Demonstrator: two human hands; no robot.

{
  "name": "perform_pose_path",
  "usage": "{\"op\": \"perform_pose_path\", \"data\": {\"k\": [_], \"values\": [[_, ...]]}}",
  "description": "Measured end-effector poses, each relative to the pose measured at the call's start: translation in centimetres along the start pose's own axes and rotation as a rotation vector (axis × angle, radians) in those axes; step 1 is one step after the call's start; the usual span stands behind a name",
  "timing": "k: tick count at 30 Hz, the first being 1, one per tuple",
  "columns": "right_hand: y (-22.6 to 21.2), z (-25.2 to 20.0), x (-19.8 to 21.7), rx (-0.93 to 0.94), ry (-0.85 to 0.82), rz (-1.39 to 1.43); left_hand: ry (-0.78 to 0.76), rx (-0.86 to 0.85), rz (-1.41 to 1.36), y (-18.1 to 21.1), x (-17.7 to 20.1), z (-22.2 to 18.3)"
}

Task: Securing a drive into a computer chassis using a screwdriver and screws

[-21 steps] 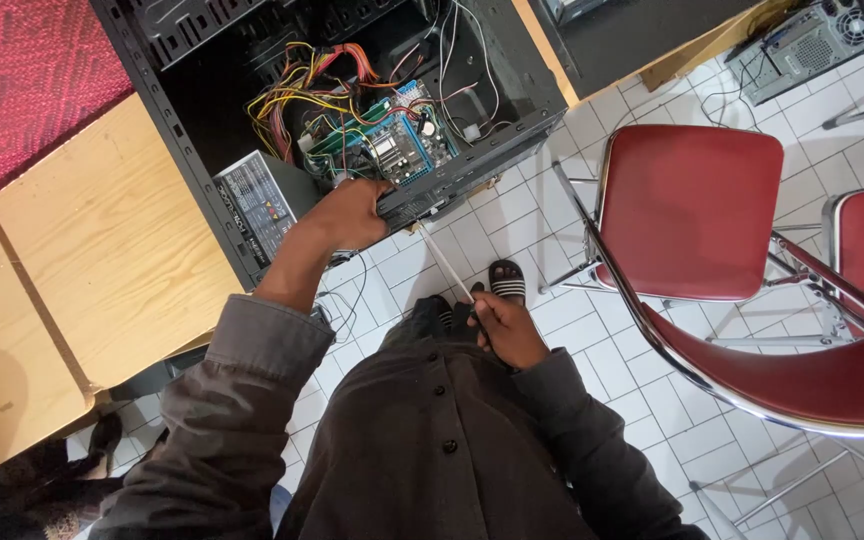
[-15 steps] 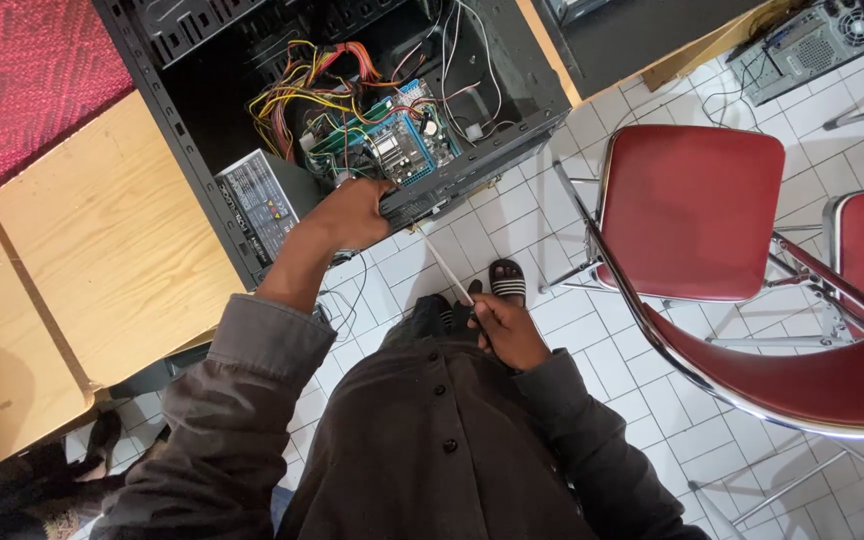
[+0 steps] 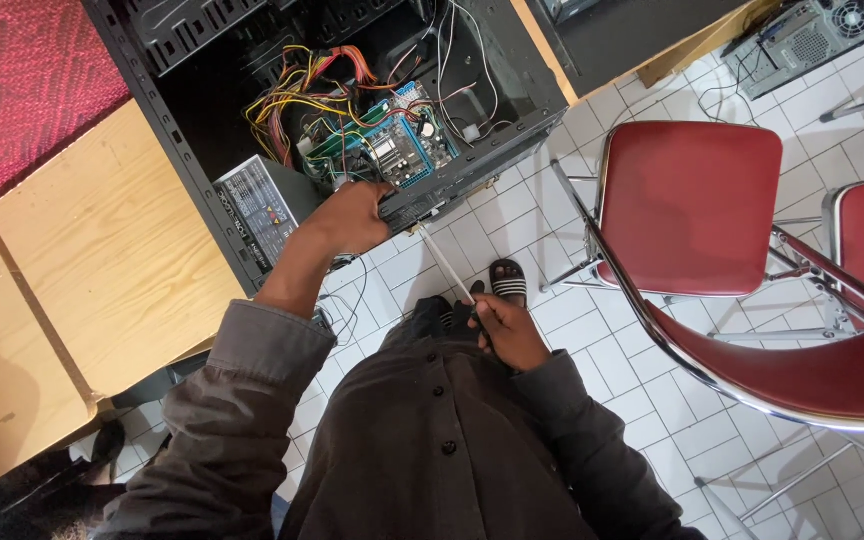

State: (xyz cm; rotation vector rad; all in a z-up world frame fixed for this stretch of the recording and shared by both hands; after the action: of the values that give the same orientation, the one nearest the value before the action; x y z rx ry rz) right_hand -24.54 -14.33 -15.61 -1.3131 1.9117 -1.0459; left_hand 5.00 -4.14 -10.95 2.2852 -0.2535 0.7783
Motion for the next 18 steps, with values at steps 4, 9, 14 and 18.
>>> {"op": "perform_pose_path", "data": {"k": [4,9,14,18], "values": [[0.1,0.2,0.0,0.000,-0.017,0.010,-0.009,-0.008,0.010,-0.4,-0.1,0.3],[-3.9,-1.6,-0.6,-0.085,-0.075,-0.182,-0.014,-0.079,-0.039,0.2,-0.1,-0.5],[-1.5,-0.6,-0.5,-0.161,-0.051,0.207,-0.018,-0.081,-0.053,2.4,1.1,-1.6],[1.0,-0.1,-0.8,-0.258,-0.160,0.468,-0.010,-0.092,-0.077,0.4,0.6,0.1]]}}
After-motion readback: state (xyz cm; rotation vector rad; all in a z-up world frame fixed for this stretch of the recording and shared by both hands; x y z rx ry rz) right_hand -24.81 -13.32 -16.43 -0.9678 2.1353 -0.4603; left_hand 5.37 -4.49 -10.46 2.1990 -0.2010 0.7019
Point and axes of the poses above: each hand's wrist, its own z-axis towards the middle knuckle, its own x-axis out of the back of the hand, y = z × x, the point moved 7 cm from there along z, towards the middle knuckle, and after that the axes turned 1 degree about -x, right-handed, at the moved point
